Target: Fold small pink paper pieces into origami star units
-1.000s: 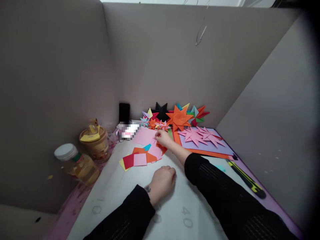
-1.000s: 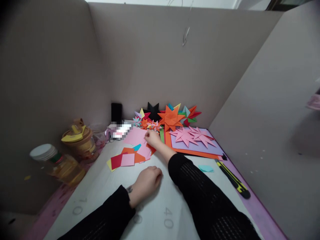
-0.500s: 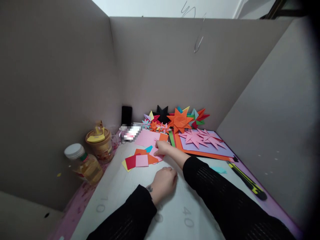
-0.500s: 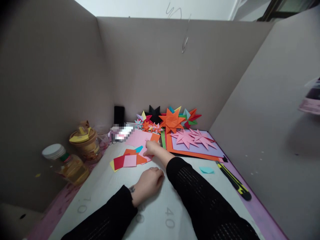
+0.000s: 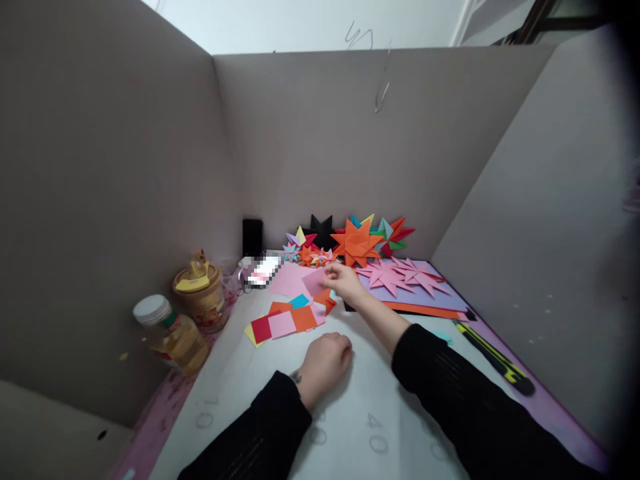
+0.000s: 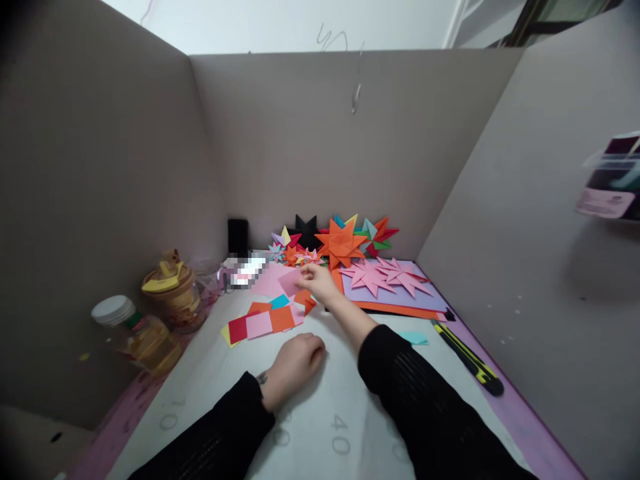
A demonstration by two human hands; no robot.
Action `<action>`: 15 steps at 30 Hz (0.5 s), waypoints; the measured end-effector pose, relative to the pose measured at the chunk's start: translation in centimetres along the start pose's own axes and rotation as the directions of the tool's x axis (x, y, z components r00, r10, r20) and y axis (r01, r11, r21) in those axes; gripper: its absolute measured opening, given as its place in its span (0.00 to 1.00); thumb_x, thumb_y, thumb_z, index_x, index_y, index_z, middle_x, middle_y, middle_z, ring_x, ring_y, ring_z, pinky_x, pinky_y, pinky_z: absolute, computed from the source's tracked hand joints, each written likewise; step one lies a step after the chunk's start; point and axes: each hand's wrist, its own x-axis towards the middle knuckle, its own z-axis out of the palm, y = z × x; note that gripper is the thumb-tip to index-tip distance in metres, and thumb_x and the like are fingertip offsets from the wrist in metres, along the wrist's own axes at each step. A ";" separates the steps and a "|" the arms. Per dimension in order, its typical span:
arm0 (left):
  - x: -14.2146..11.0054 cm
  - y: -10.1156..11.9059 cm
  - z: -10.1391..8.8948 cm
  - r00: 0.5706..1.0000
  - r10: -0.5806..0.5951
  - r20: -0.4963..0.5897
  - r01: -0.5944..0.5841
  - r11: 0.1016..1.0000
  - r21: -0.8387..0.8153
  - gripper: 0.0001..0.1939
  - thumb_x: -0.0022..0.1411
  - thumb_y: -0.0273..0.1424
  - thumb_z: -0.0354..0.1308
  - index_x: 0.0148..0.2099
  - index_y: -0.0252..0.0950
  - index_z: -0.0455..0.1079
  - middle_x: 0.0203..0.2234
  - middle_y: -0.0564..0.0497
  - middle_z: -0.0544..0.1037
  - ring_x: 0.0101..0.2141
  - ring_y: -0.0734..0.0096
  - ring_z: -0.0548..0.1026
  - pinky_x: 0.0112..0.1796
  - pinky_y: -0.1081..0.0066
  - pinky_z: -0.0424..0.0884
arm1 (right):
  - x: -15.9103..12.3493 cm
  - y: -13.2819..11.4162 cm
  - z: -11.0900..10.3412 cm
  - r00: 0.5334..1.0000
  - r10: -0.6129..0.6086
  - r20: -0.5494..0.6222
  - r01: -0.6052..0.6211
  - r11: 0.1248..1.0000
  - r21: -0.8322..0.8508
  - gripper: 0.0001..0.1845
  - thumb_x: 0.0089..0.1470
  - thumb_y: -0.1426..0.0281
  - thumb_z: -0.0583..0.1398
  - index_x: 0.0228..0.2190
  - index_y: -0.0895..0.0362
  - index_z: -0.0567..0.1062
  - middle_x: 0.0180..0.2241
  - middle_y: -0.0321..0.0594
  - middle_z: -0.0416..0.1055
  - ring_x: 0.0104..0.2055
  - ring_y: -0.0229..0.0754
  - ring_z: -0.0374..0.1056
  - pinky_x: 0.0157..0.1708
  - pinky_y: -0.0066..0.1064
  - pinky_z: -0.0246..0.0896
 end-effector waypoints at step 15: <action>11.2 -12.6 -9.3 0.663 -0.565 -0.490 0.709 0.685 0.169 0.38 0.50 0.30 0.57 0.60 0.21 0.49 0.50 0.25 0.65 0.53 0.40 0.62 0.49 0.54 0.58 | -19.5 6.5 -7.0 0.933 0.287 0.216 -0.358 0.805 0.474 0.16 0.39 0.62 0.68 0.29 0.56 0.72 0.22 0.36 0.70 0.24 0.38 0.64 0.26 0.29 0.57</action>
